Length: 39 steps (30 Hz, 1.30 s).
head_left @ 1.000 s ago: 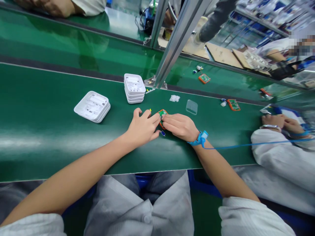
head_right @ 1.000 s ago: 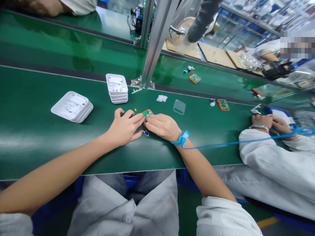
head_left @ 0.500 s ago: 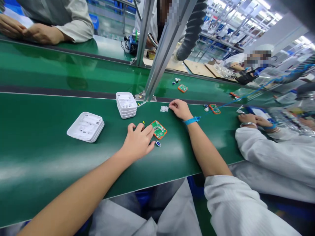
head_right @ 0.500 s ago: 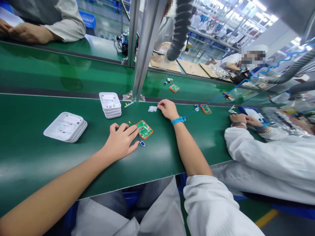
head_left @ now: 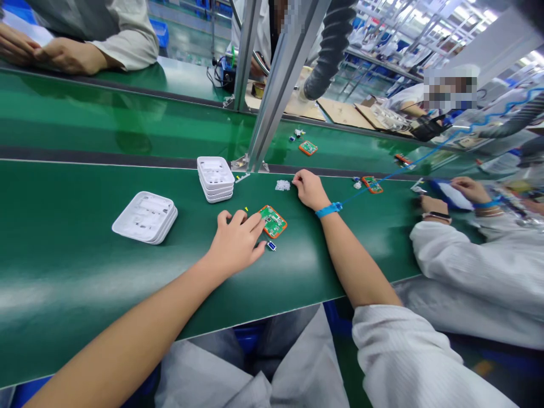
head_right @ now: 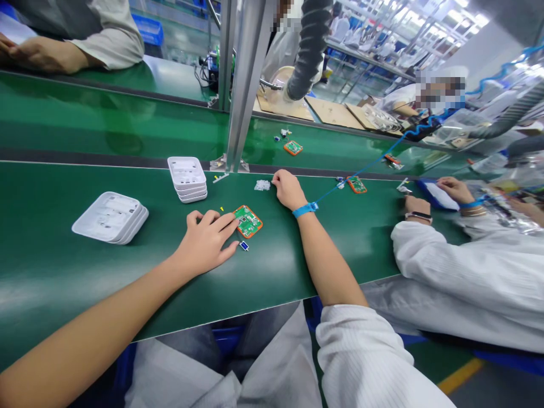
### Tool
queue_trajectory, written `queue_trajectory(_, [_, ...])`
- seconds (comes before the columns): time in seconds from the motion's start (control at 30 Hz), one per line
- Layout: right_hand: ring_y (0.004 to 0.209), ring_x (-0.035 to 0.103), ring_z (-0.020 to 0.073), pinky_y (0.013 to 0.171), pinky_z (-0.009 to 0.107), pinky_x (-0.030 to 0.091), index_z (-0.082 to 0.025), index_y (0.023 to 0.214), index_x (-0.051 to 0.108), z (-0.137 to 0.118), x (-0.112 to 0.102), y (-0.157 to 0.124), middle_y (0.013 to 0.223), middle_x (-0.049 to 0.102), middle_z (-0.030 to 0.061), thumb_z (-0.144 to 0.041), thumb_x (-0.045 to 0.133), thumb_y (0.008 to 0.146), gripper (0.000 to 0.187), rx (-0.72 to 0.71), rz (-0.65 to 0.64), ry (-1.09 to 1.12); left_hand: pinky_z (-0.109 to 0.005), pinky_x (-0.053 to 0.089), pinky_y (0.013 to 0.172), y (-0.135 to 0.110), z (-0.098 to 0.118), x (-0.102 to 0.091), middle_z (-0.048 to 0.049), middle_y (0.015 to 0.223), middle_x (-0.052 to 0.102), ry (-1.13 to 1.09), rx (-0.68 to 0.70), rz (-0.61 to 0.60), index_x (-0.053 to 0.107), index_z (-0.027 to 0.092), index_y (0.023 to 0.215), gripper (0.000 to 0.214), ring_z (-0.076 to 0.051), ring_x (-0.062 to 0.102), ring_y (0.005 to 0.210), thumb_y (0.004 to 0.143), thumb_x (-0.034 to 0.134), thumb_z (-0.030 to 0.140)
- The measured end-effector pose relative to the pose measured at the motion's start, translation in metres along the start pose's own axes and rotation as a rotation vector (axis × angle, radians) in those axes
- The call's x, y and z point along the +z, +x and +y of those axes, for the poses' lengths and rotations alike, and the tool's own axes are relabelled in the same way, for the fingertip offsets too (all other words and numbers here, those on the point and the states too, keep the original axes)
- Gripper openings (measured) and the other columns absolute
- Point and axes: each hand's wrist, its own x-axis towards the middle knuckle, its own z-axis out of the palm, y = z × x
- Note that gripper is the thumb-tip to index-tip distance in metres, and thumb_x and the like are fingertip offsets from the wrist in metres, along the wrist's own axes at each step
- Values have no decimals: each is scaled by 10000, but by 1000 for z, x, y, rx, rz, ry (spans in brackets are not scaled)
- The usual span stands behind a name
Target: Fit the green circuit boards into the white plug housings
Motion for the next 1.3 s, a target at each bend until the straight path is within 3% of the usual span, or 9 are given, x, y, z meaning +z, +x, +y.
queue_trajectory(0.37, [652,611,171,646,322,534,-182,868,685,-7,-10,-2,787,714,48,-263,645,813,106,41,79,209,-515,346,876,-1,0,1,-132,1362,667,-19,0,-4,655,198,1342,417,-313,564,1097,1002,512,393])
queue_trajectory(0.47, [665,640,175,653,328,550,-186,831,707,-26,-20,-12,786,728,46,-268,676,813,89,10,140,261,-516,348,874,-1,0,0,-131,1361,665,-22,-6,-11,653,199,1346,420,-316,559,1103,998,521,394])
queue_trajectory(0.6, [669,667,173,647,323,570,-218,839,716,-75,-29,-42,797,737,20,-242,713,838,24,-95,220,331,-523,342,879,0,2,1,-125,1355,666,-63,-17,-20,655,198,1337,414,-321,549,1124,992,531,389])
queue_trajectory(0.73, [721,706,178,693,324,592,-243,955,740,-114,-28,-65,847,766,12,-201,699,894,84,-246,60,277,-530,329,884,2,2,3,-119,1323,673,-127,-27,-17,663,212,1317,383,-328,531,1149,980,538,343])
queue_trajectory(0.87, [859,728,201,788,349,600,-245,924,732,-123,-23,-67,926,774,34,-190,620,960,130,-337,-62,250,-520,324,871,3,0,5,-115,1282,678,-168,-42,-12,682,209,1279,353,-326,529,1135,970,536,299])
queue_trajectory(1.03, [875,677,219,795,384,570,-229,869,689,-121,-20,-67,901,717,53,-205,596,957,131,-277,-92,246,-512,322,857,2,0,5,-110,1291,678,-166,-50,-2,683,209,1263,341,-327,527,1136,969,537,300])
queue_trajectory(1.3, [810,641,196,714,348,524,-217,864,684,-117,-17,-67,891,693,47,-202,652,925,71,-197,-152,358,-513,334,832,4,0,8,-113,1262,694,-176,-42,-13,698,198,1254,335,-334,522,1134,973,545,299])
